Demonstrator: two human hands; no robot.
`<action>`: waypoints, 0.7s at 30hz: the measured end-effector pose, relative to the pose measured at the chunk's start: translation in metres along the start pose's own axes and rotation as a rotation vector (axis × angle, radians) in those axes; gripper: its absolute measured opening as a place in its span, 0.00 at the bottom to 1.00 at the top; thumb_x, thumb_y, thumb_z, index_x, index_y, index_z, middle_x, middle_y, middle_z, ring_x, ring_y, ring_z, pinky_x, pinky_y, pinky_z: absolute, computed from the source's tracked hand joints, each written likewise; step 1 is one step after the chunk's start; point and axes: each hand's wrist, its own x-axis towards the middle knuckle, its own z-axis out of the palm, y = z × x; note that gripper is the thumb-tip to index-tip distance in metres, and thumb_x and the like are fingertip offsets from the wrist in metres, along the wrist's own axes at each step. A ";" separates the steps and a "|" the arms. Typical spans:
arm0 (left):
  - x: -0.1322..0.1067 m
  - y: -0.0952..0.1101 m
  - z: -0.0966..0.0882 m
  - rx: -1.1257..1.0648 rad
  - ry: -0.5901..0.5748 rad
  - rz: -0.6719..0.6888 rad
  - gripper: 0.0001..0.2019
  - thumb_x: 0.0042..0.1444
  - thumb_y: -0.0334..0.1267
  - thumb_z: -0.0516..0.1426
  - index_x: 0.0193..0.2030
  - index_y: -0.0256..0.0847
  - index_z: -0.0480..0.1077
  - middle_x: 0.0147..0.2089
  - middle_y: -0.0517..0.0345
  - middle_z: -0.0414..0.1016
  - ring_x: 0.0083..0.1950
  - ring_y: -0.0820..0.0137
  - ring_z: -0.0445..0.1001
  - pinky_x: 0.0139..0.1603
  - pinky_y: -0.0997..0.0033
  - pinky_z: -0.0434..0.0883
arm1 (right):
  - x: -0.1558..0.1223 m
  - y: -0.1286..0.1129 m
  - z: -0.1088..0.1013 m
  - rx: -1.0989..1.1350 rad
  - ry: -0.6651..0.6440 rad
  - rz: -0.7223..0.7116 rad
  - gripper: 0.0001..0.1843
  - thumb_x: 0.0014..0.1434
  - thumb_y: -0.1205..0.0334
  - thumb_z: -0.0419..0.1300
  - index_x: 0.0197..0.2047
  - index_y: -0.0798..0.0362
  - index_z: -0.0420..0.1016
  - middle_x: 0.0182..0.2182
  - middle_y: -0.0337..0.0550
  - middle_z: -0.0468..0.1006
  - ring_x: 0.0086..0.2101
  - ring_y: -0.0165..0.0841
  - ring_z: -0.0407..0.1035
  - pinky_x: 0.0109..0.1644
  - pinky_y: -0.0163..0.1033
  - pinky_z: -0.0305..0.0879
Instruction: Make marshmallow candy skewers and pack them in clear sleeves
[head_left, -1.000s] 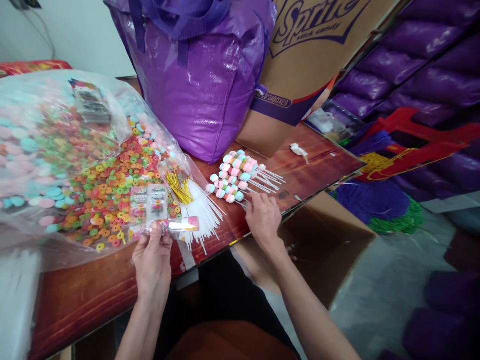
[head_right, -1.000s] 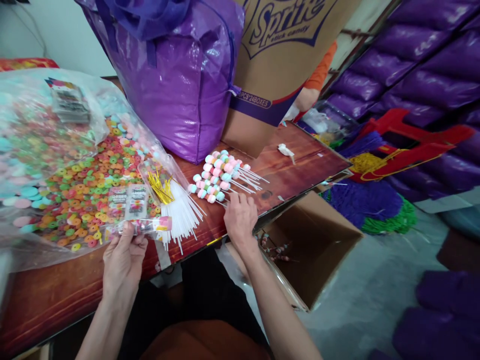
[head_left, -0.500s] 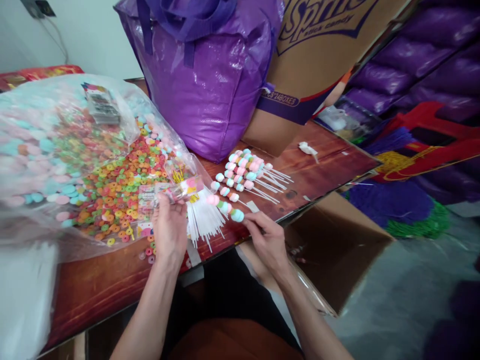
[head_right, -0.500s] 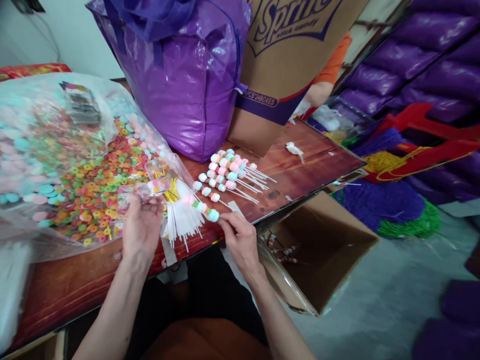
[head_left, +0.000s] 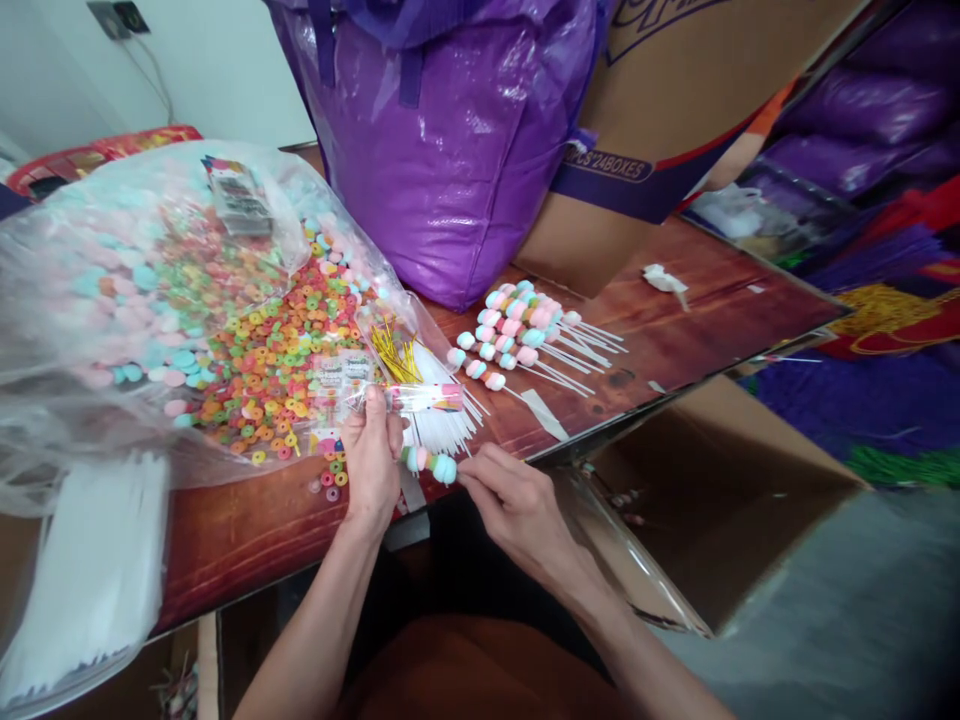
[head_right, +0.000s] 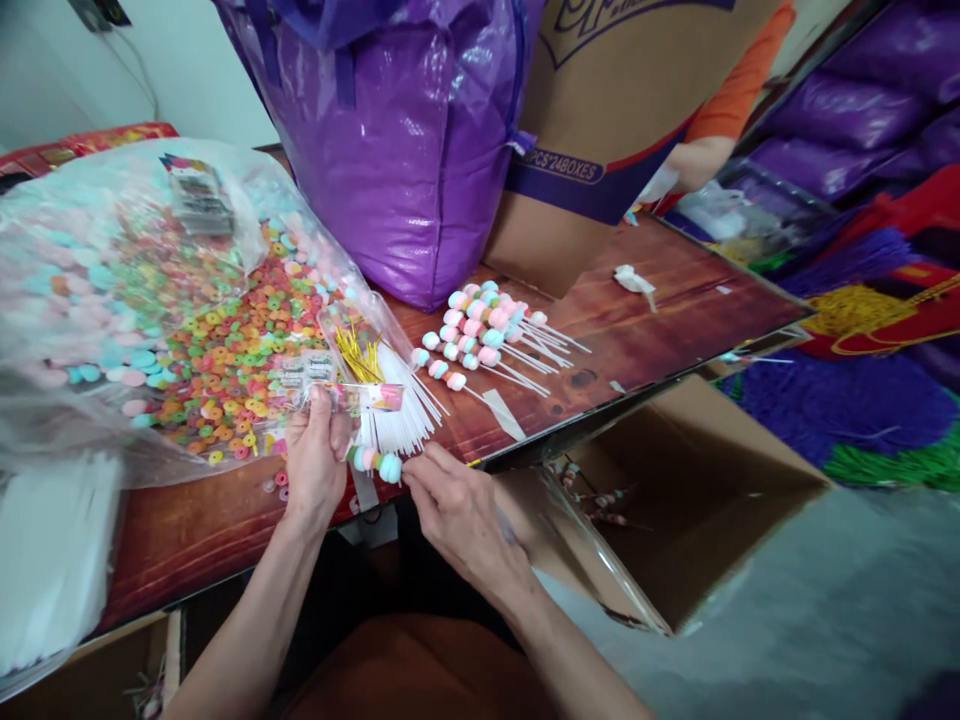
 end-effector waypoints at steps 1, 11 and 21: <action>-0.002 -0.001 -0.001 0.016 -0.002 0.000 0.32 0.57 0.58 0.60 0.15 0.42 0.51 0.11 0.69 0.48 0.15 0.81 0.47 0.20 0.77 0.56 | -0.001 -0.003 0.003 -0.006 -0.002 0.009 0.14 0.69 0.67 0.51 0.35 0.51 0.76 0.28 0.40 0.69 0.28 0.30 0.65 0.34 0.36 0.58; -0.005 0.007 -0.010 -0.079 0.052 -0.034 0.25 0.50 0.56 0.66 0.19 0.39 0.64 0.15 0.66 0.61 0.16 0.81 0.58 0.17 0.79 0.56 | -0.002 -0.005 0.029 0.375 0.042 0.179 0.10 0.65 0.66 0.58 0.31 0.51 0.75 0.26 0.37 0.71 0.29 0.30 0.66 0.35 0.35 0.60; 0.016 0.012 -0.047 -0.288 0.289 -0.065 0.19 0.38 0.43 0.74 0.31 0.38 0.73 0.31 0.63 0.77 0.28 0.77 0.72 0.33 0.74 0.69 | -0.002 0.004 0.000 0.534 0.218 0.217 0.06 0.62 0.66 0.62 0.33 0.52 0.79 0.29 0.39 0.75 0.31 0.31 0.69 0.37 0.36 0.63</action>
